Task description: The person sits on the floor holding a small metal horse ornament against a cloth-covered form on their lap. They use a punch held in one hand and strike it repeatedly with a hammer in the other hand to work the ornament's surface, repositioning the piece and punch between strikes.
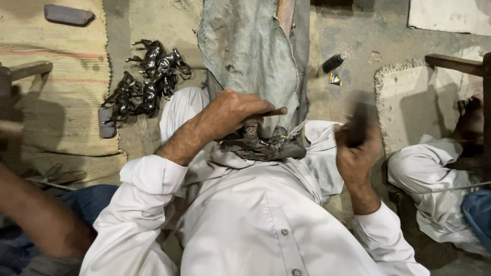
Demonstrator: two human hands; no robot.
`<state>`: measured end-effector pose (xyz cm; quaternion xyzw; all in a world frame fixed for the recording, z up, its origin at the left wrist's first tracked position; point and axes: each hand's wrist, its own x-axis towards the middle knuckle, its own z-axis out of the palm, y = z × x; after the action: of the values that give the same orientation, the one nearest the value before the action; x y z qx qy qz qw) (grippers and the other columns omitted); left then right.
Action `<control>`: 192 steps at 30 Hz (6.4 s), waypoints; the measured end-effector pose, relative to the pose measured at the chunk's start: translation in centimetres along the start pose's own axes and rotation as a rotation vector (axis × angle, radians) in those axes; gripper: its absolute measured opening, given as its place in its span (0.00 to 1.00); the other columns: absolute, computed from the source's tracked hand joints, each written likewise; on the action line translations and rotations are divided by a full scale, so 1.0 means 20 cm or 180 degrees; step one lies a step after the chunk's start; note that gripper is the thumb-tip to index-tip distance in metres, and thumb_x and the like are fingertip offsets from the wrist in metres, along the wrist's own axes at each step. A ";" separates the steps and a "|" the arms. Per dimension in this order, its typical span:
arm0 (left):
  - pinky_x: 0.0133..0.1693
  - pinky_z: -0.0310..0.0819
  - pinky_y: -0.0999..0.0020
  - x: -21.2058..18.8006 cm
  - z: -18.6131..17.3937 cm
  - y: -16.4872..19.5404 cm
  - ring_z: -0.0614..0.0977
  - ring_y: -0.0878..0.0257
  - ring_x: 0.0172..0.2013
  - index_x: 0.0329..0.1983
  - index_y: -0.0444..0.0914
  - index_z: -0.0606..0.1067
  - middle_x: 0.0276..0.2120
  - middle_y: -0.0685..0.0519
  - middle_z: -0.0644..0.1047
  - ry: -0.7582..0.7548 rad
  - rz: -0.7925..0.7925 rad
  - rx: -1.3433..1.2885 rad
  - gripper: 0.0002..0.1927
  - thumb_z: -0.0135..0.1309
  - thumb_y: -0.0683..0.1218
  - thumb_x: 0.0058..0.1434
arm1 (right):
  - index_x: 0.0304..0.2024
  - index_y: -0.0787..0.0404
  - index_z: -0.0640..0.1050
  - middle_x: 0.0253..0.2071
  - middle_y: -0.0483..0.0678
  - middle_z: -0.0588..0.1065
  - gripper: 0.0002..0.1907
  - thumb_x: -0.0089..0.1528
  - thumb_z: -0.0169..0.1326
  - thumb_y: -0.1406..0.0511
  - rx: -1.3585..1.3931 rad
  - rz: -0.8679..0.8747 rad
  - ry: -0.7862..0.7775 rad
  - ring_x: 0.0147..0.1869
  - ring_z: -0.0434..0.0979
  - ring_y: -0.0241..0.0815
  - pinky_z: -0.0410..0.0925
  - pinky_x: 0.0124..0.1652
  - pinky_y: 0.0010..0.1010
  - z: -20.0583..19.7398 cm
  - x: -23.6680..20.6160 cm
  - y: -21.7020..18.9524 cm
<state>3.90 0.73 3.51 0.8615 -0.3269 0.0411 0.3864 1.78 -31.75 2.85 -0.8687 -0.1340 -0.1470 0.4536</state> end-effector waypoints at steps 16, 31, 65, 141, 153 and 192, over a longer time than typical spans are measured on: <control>0.39 0.86 0.70 -0.07 0.10 -0.02 0.88 0.63 0.38 0.51 0.34 0.74 0.39 0.47 0.85 0.1340 -0.1439 -0.1161 0.17 0.65 0.44 0.63 | 0.54 0.60 0.76 0.33 0.55 0.77 0.23 0.59 0.67 0.60 -0.0614 0.0830 -0.2078 0.34 0.77 0.49 0.71 0.34 0.38 -0.07 0.24 0.03; 0.35 0.81 0.61 -0.11 0.14 0.02 0.88 0.50 0.38 0.46 0.33 0.73 0.37 0.43 0.84 0.1640 -0.1362 -0.0188 0.15 0.66 0.43 0.62 | 0.58 0.57 0.76 0.40 0.50 0.79 0.21 0.62 0.61 0.68 -0.2043 -0.2042 -0.1808 0.38 0.81 0.51 0.70 0.38 0.42 0.05 0.88 -0.40; 0.33 0.77 0.53 0.06 0.02 -0.02 0.87 0.50 0.30 0.52 0.39 0.76 0.29 0.44 0.84 0.0261 -0.1467 -0.0396 0.20 0.67 0.47 0.58 | 0.59 0.54 0.76 0.35 0.52 0.80 0.24 0.60 0.60 0.65 -0.2761 -0.1136 -0.2341 0.38 0.82 0.53 0.71 0.39 0.45 -0.09 0.78 -0.10; 0.43 0.86 0.66 -0.15 0.18 0.01 0.90 0.57 0.42 0.50 0.35 0.74 0.40 0.47 0.85 0.1771 -0.1247 -0.0648 0.12 0.63 0.40 0.66 | 0.52 0.55 0.77 0.38 0.47 0.79 0.16 0.62 0.61 0.68 -0.2679 -0.1895 -0.1828 0.39 0.81 0.49 0.69 0.37 0.41 -0.05 0.73 -0.46; 0.36 0.81 0.60 -0.09 0.11 0.02 0.87 0.50 0.38 0.53 0.36 0.73 0.37 0.44 0.84 0.1015 -0.0833 -0.0387 0.17 0.65 0.44 0.65 | 0.56 0.59 0.76 0.42 0.53 0.79 0.20 0.62 0.63 0.69 -0.1509 -0.1449 -0.1454 0.43 0.82 0.50 0.72 0.45 0.38 -0.08 0.62 -0.28; 0.36 0.83 0.63 0.03 0.00 -0.04 0.88 0.58 0.35 0.52 0.42 0.76 0.35 0.51 0.85 0.0114 -0.0027 -0.0415 0.14 0.61 0.40 0.64 | 0.53 0.59 0.76 0.38 0.56 0.77 0.22 0.55 0.61 0.71 -0.1653 -0.0256 -0.0974 0.40 0.79 0.62 0.69 0.39 0.48 -0.09 0.01 0.05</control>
<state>4.79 0.73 3.14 0.8350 -0.3182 0.0335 0.4477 2.10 -33.82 3.23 -0.9617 -0.1930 -0.0616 0.1846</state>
